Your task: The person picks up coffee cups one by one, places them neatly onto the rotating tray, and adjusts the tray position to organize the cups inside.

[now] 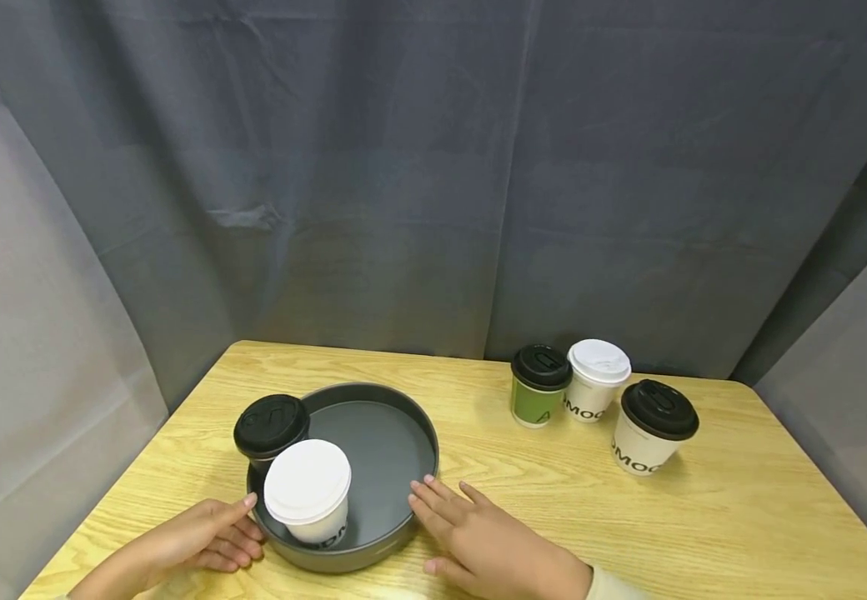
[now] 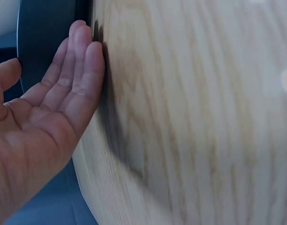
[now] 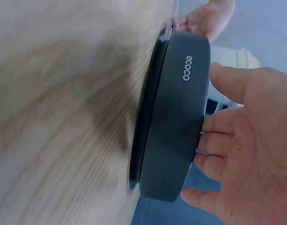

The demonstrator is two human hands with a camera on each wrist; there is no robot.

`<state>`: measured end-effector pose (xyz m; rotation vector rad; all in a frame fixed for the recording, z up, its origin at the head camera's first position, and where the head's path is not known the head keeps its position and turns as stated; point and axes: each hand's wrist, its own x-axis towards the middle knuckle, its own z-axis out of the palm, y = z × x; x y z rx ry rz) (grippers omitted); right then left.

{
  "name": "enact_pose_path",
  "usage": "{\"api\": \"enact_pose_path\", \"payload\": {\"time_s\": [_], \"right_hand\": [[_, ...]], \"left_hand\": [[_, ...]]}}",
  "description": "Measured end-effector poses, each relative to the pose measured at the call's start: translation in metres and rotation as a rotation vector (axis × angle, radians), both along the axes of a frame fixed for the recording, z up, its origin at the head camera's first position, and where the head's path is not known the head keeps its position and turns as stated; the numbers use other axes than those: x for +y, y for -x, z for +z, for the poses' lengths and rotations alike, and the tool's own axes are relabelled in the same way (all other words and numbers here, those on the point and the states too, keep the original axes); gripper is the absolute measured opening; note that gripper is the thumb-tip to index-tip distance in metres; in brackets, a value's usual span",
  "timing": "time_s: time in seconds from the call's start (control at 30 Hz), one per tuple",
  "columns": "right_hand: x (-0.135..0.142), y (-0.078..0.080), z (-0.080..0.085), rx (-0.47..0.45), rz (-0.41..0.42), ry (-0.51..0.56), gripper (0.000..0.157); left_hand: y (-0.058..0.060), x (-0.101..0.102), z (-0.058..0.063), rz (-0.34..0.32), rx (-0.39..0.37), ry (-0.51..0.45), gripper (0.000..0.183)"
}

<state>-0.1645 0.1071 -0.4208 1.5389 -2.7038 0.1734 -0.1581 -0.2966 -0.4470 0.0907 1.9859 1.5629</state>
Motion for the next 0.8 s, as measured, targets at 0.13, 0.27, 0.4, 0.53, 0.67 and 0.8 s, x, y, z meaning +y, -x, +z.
{"api": "enact_pose_path", "payload": {"time_s": [0.13,0.27,0.4,0.53,0.67,0.8], "right_hand": [[-0.002,-0.005,0.000,-0.018,0.032,-0.006,0.064],[-0.004,-0.007,-0.001,-0.094,0.040,-0.013,0.064],[-0.005,-0.008,-0.002,-0.106,0.051,-0.015,0.064],[-0.002,-0.006,-0.001,-0.077,0.044,0.008,0.065],[0.003,0.002,0.002,-0.051,-0.017,0.033,0.065],[0.008,0.015,0.005,-0.088,-0.100,0.044,0.065]], "left_hand": [[0.006,-0.005,0.000,0.018,0.022,0.019,0.062],[0.010,-0.007,0.001,0.034,0.042,0.049,0.062],[0.012,-0.008,0.000,0.045,0.042,0.054,0.061],[0.008,-0.007,-0.001,0.044,0.022,0.046,0.062],[0.000,-0.005,-0.001,0.012,-0.010,0.005,0.060],[-0.008,-0.001,-0.001,-0.045,-0.060,-0.098,0.051]]}}
